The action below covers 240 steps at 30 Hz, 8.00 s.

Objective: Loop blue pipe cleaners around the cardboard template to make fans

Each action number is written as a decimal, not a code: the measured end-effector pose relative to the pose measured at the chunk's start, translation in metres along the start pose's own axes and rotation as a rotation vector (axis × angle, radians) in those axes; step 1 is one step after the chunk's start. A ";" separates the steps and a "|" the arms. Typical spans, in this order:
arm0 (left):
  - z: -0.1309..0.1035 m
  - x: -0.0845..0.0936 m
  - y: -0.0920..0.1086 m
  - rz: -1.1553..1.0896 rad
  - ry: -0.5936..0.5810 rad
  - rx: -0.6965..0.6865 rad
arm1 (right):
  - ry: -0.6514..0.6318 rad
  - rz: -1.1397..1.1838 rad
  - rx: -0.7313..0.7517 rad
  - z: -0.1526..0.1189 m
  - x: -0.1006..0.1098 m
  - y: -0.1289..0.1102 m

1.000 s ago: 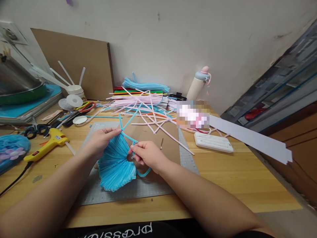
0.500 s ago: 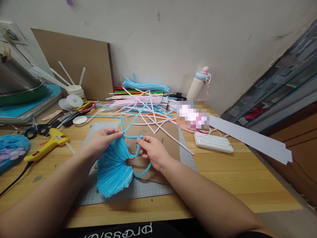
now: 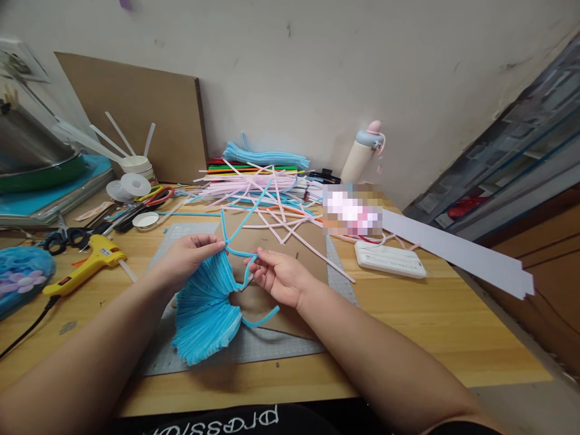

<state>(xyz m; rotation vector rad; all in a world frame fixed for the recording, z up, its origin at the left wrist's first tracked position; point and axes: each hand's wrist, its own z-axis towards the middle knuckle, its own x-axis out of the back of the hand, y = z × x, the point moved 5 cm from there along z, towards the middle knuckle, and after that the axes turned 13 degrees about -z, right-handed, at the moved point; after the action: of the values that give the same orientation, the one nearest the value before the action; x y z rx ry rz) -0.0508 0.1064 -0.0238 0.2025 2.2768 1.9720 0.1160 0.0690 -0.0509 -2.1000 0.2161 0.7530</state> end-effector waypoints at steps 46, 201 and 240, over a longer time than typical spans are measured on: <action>0.004 0.002 -0.001 -0.121 -0.046 0.034 | 0.194 -1.442 0.489 -0.008 -0.009 -0.022; -0.034 -0.040 0.022 0.352 -0.376 -0.137 | 0.102 -1.237 0.593 -0.027 -0.026 -0.025; -0.027 -0.027 0.021 0.546 -0.109 -0.188 | 0.776 -2.131 0.500 -0.042 -0.018 -0.039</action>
<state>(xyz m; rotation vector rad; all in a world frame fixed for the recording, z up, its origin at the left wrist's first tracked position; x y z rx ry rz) -0.0286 0.0784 0.0006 0.9739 2.1014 2.3255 0.1357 0.0572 0.0050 -0.9771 -1.1335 -1.2252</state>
